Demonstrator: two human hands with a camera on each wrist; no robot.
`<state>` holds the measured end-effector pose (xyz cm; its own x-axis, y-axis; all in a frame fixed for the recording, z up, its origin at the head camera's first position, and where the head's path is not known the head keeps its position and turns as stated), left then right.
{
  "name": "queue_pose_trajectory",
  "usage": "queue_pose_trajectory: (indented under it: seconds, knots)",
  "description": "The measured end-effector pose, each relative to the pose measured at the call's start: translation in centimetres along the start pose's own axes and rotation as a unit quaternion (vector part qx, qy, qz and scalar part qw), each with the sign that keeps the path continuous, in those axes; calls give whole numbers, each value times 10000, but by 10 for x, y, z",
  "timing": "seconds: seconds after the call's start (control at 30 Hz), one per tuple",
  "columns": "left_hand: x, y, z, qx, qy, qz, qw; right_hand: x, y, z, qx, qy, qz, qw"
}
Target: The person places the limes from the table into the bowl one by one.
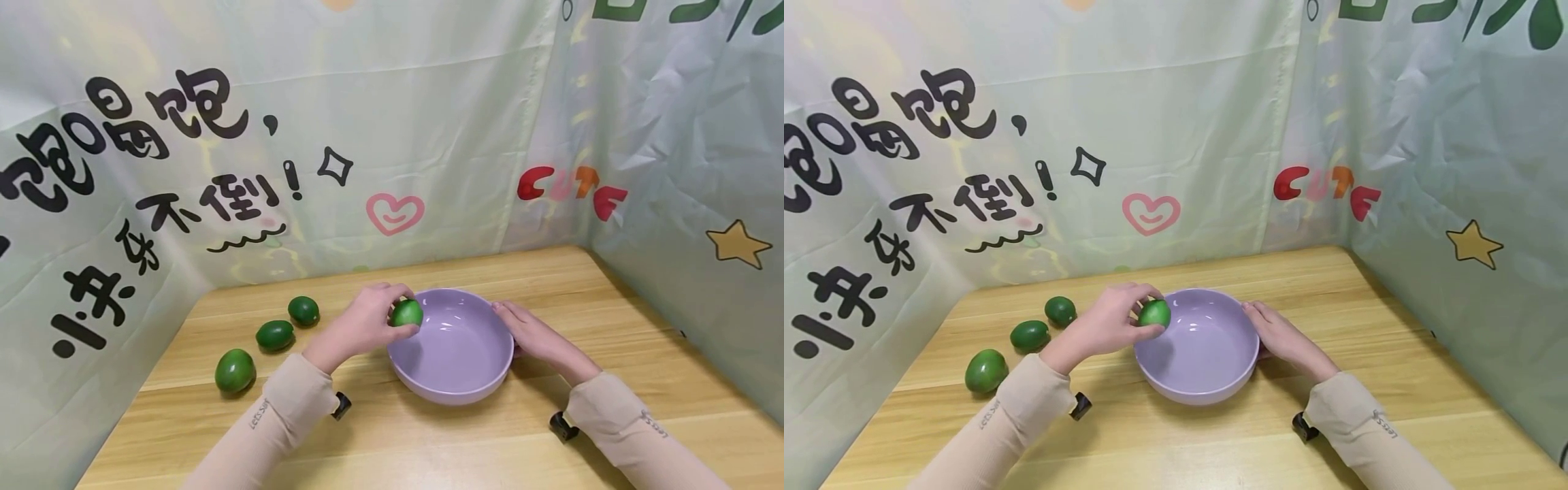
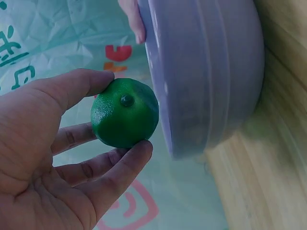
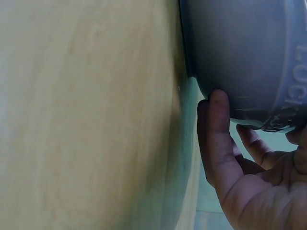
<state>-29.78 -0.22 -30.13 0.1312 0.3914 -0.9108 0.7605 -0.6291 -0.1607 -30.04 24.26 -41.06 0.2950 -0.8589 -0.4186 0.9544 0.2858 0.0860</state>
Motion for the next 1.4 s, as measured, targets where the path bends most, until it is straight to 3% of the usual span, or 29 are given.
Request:
queue_pose_trajectory:
  seconds: [0.37, 0.7, 1.03, 1.4]
  knots:
    - [22, -8, -19, 201, -144, 387, 9989, 0, 0, 0, 3, -33, -12, 10000]
    - [55, -7, -32, 617, -485, 1292, 9885, 0, 1, 0, 1, -19, -28, 10000]
    - [70, -7, -31, 474, -939, 1551, 9823, 1, 0, 0, 19, -72, 22, 10000]
    - [77, -7, -33, 647, -1083, 1663, 9780, 1, -1, 0, -6, -30, 14, 10000]
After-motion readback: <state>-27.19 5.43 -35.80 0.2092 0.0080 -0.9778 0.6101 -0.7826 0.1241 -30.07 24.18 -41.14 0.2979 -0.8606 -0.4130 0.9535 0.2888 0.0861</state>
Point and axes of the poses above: each hand's wrist, its own y-axis away from the middle knuckle, its own x-axis out of the palm, z = x × y, the point moved 9 cm from there along -y, towards the middle knuckle, and after that the axes turned 2 degrees about z, right-handed, at the moved point
